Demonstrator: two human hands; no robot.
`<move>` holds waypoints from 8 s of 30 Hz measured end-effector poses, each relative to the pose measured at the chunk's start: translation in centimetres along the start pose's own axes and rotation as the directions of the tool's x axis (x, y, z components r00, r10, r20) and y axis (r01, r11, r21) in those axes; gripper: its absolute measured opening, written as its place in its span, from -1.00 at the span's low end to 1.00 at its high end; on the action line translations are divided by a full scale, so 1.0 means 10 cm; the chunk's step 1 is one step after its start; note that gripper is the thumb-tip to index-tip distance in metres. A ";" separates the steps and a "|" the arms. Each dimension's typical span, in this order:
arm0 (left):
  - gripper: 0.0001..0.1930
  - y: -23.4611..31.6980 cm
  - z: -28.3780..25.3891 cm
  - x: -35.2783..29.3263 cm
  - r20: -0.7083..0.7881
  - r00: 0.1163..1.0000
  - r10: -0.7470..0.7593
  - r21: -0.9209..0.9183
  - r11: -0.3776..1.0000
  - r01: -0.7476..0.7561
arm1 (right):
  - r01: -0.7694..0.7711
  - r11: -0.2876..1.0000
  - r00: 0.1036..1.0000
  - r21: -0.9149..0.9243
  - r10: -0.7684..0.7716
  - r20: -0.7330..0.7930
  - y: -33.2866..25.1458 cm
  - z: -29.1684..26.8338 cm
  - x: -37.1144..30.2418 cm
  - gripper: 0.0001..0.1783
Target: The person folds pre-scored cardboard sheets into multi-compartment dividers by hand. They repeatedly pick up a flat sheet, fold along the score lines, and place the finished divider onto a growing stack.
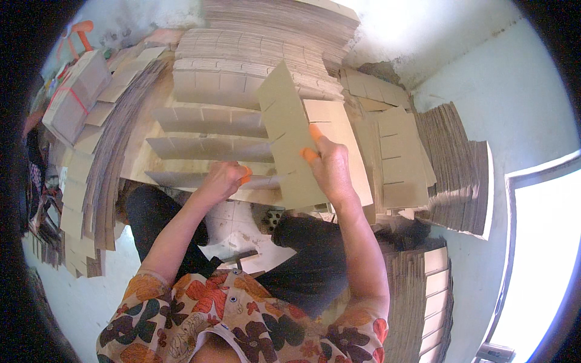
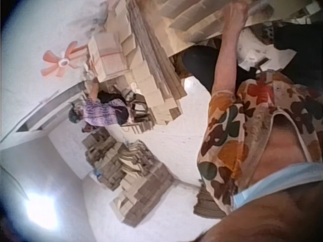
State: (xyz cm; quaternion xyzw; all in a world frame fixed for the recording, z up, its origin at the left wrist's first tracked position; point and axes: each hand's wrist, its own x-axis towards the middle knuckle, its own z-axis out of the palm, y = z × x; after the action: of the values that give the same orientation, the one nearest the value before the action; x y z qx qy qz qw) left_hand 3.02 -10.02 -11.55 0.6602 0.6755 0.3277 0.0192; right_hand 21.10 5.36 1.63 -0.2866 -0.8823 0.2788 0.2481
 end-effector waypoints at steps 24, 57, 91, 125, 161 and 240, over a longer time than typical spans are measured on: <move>-0.96 -0.06 0.06 0.07 0.036 0.999 0.002 -0.054 0.999 0.000 | -0.013 0.993 0.999 -0.119 0.018 0.039 -0.09 0.34 -0.03 -0.53; -0.65 0.08 -0.17 0.06 0.027 0.997 -0.076 -0.091 0.993 0.078 | -0.570 0.776 0.817 -0.269 0.571 -0.083 1.71 -0.57 -0.35 -0.41; -0.88 -0.21 -0.38 -0.25 0.036 0.996 -0.082 0.017 0.997 0.081 | 0.064 0.996 0.998 -0.059 -0.065 -0.018 -0.63 0.60 0.05 -0.59; -0.87 -0.25 -0.33 -0.14 -0.022 0.995 -0.100 -0.043 0.994 0.099 | -0.543 0.658 0.839 -0.522 0.449 -0.307 1.46 -0.42 -0.35 -0.11; -0.87 -0.64 -0.83 -0.66 -0.035 0.984 -0.175 0.069 0.982 0.177 | 0.047 0.998 0.996 0.035 -0.045 -0.073 -0.97 0.90 0.26 -0.67; -0.46 -0.48 -1.15 -0.74 -0.273 0.955 -0.116 0.062 0.988 0.138 | -0.329 0.865 0.603 0.379 0.502 -0.620 1.20 -0.91 -0.35 -0.66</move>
State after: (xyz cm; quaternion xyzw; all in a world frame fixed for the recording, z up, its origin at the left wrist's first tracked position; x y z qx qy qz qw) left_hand -5.55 -21.08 -7.80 0.5649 0.7257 0.3848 -0.0783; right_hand 33.46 14.43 -0.44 -0.5384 -0.5908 0.2974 0.5222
